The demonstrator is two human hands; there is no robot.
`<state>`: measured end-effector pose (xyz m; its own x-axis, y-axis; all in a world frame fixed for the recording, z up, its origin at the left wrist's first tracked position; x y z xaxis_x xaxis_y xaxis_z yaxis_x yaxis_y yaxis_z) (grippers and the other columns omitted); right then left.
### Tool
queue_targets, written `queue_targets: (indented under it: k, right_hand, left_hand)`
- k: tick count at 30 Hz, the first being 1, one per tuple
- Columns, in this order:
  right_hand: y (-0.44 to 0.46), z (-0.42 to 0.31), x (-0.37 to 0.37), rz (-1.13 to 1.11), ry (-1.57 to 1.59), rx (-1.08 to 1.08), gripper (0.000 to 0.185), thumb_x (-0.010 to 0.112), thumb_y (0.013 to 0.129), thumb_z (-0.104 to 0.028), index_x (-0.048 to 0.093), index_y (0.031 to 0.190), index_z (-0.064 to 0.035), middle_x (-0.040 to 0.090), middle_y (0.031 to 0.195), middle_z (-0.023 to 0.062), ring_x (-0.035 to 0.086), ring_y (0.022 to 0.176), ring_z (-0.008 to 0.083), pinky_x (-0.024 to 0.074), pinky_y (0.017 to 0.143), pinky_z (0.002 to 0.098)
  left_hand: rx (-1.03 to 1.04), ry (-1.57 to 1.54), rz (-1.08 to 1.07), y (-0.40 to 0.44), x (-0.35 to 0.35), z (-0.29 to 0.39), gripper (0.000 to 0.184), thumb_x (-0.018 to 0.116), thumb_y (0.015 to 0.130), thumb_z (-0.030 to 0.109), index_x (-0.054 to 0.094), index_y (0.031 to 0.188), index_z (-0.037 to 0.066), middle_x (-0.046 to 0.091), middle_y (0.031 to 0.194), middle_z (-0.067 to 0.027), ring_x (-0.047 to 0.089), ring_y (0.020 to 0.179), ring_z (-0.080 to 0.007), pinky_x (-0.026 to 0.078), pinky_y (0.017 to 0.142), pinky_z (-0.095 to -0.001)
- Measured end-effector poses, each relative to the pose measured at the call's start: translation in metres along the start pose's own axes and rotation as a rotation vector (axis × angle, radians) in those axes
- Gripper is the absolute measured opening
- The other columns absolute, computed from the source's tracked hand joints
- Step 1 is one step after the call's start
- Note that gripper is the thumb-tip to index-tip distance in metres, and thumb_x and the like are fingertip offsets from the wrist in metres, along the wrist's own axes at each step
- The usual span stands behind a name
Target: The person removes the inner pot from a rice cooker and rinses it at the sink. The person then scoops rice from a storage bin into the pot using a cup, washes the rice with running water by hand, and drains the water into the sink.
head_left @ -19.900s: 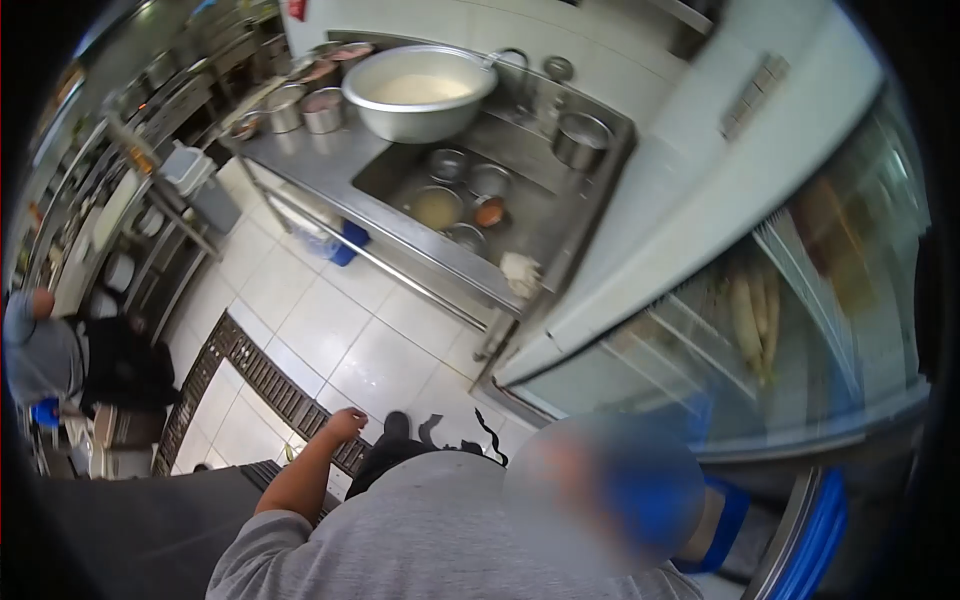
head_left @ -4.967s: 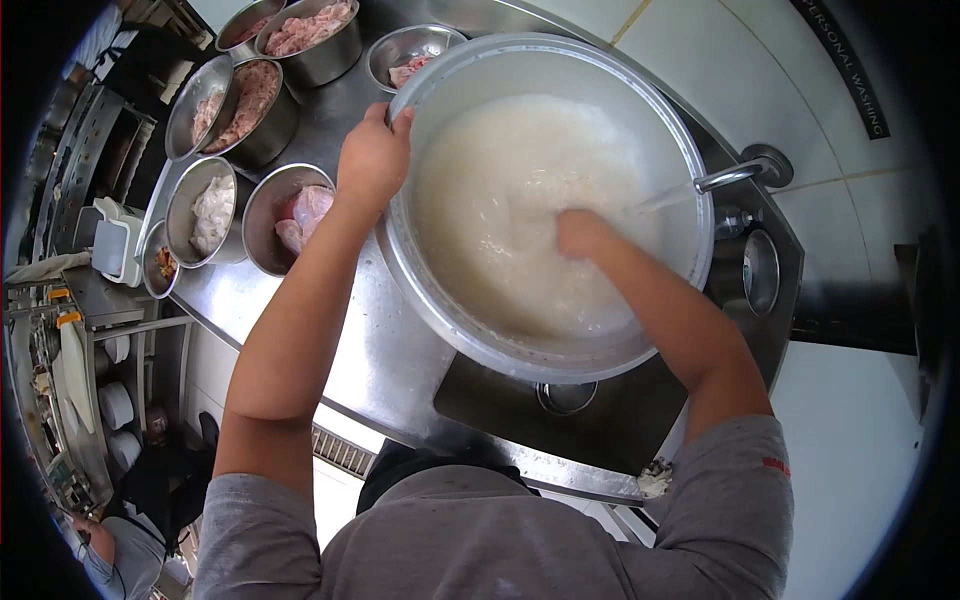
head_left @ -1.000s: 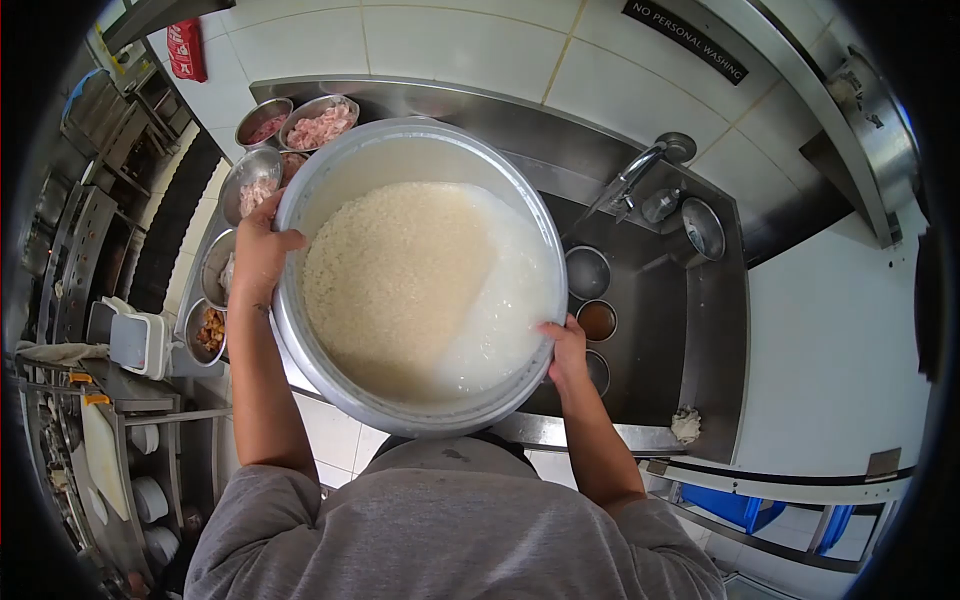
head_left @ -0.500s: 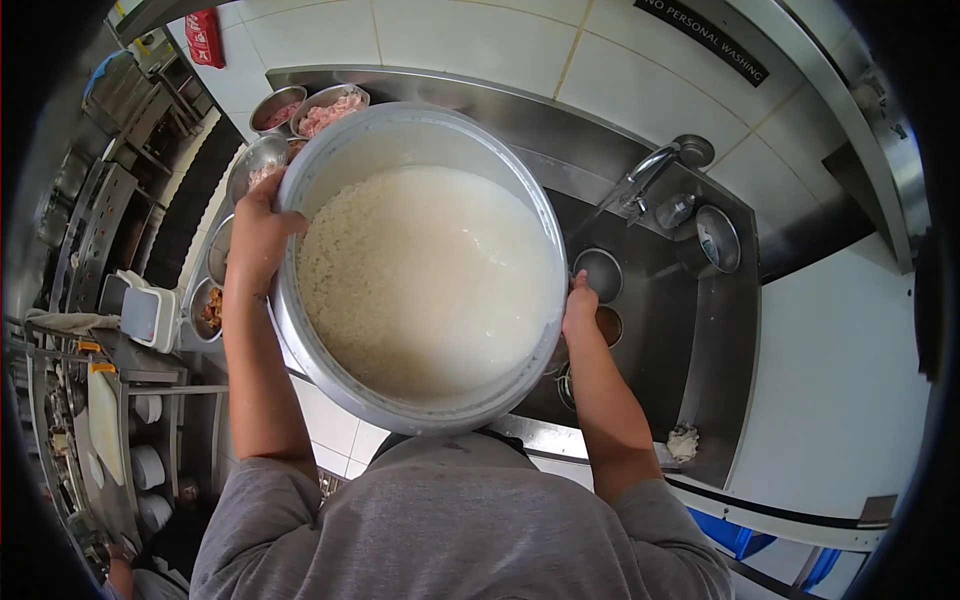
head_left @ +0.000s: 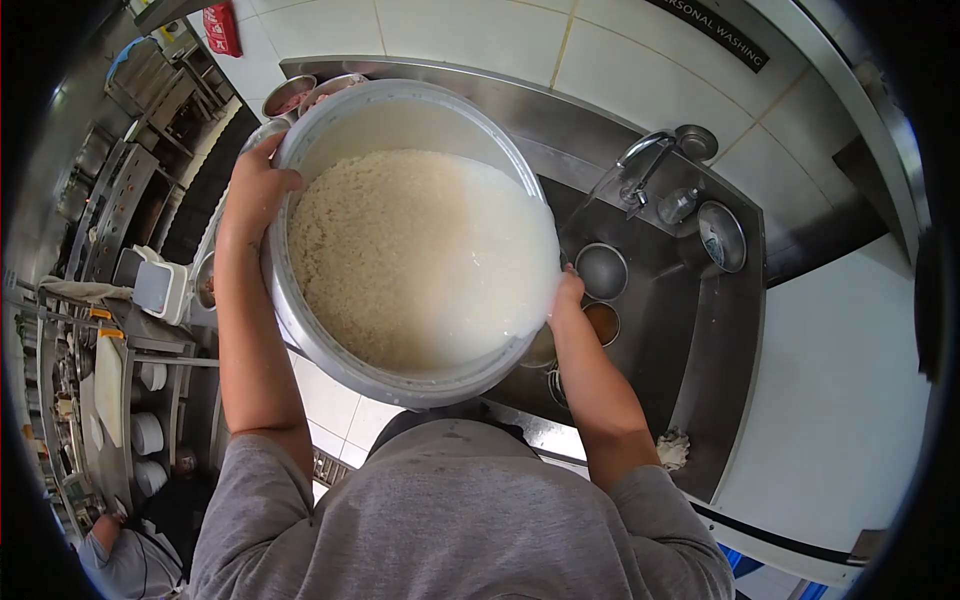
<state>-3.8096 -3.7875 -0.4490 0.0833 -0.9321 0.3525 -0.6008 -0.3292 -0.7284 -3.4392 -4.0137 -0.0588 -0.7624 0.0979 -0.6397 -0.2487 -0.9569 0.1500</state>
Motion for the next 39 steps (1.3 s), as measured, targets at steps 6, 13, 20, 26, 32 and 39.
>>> queue_targets:
  k: [6,13,20,26,32,39]
  right_hand:
    - [0.011,0.01,0.004,-0.184,0.025,0.135,0.042,0.04,0.098,-0.033,0.055,0.116,0.0023,0.063,0.105,0.0137,0.062,0.092,0.0281,0.0506,0.082,0.0395]
    - [-0.005,0.006,0.007,-0.218,-0.115,0.158,0.042,0.032,0.092,-0.023,0.056,0.116,0.0025,0.062,0.114,0.0164,0.061,0.102,0.0307,0.0502,0.087,0.0408]
    - [0.002,0.017,0.01,-0.345,0.036,0.219,0.04,0.036,0.092,-0.022,0.059,0.111,0.004,0.065,0.108,0.0173,0.065,0.092,0.0313,0.0531,0.08,0.0403]
    - [-0.004,0.013,0.002,-0.164,-0.035,0.136,0.043,0.033,0.092,-0.026,0.059,0.111,0.0027,0.065,0.107,0.0153,0.064,0.094,0.0297,0.0534,0.078,0.0394]
    - [-0.019,0.014,0.005,-0.247,-0.024,0.199,0.046,0.029,0.093,-0.027,0.059,0.112,0.0028,0.065,0.109,0.0133,0.064,0.096,0.0281,0.0526,0.079,0.038]
    - [-0.027,0.009,0.001,-0.13,-0.078,0.157,0.05,0.025,0.093,-0.026,0.057,0.118,0.0025,0.063,0.114,0.0137,0.062,0.1,0.0283,0.0504,0.087,0.0369]
  left_hand:
    - [0.032,0.019,0.027,-0.002,0.001,0.007,0.07,0.064,0.054,0.004,0.057,0.123,-0.003,0.067,0.095,-0.0162,0.064,0.085,-0.0232,0.046,0.084,-0.0295]
    - [0.022,0.078,0.034,-0.006,0.003,0.022,0.071,0.065,0.053,0.006,0.057,0.123,-0.002,0.067,0.097,-0.017,0.065,0.088,-0.0243,0.046,0.085,-0.0292]
    - [0.057,0.142,0.043,-0.004,0.005,0.028,0.071,0.064,0.054,0.006,0.057,0.124,-0.001,0.067,0.098,-0.0187,0.065,0.089,-0.0254,0.046,0.085,-0.0299]
    - [0.051,0.167,0.029,-0.009,0.008,0.043,0.07,0.063,0.055,0.004,0.058,0.124,0.001,0.066,0.099,-0.0135,0.063,0.088,-0.0224,0.044,0.087,-0.0288]
    - [0.111,0.195,0.052,-0.006,0.009,0.045,0.073,0.063,0.054,0.005,0.055,0.126,0.0,0.066,0.093,-0.0223,0.066,0.087,-0.028,0.047,0.083,-0.0321]
    - [0.084,0.206,0.045,-0.009,0.011,0.052,0.074,0.062,0.055,0.005,0.055,0.129,0.004,0.066,0.093,-0.0227,0.066,0.086,-0.0286,0.047,0.084,-0.0321]
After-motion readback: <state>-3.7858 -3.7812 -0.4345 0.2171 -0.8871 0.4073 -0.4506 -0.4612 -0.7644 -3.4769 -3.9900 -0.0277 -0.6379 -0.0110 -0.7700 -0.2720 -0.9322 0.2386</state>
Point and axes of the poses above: each hand's wrist, its own y-axis towards the middle knuckle, its own x-axis out of the palm, z = x × y, the point moved 7 cm from there along y, towards the middle knuckle
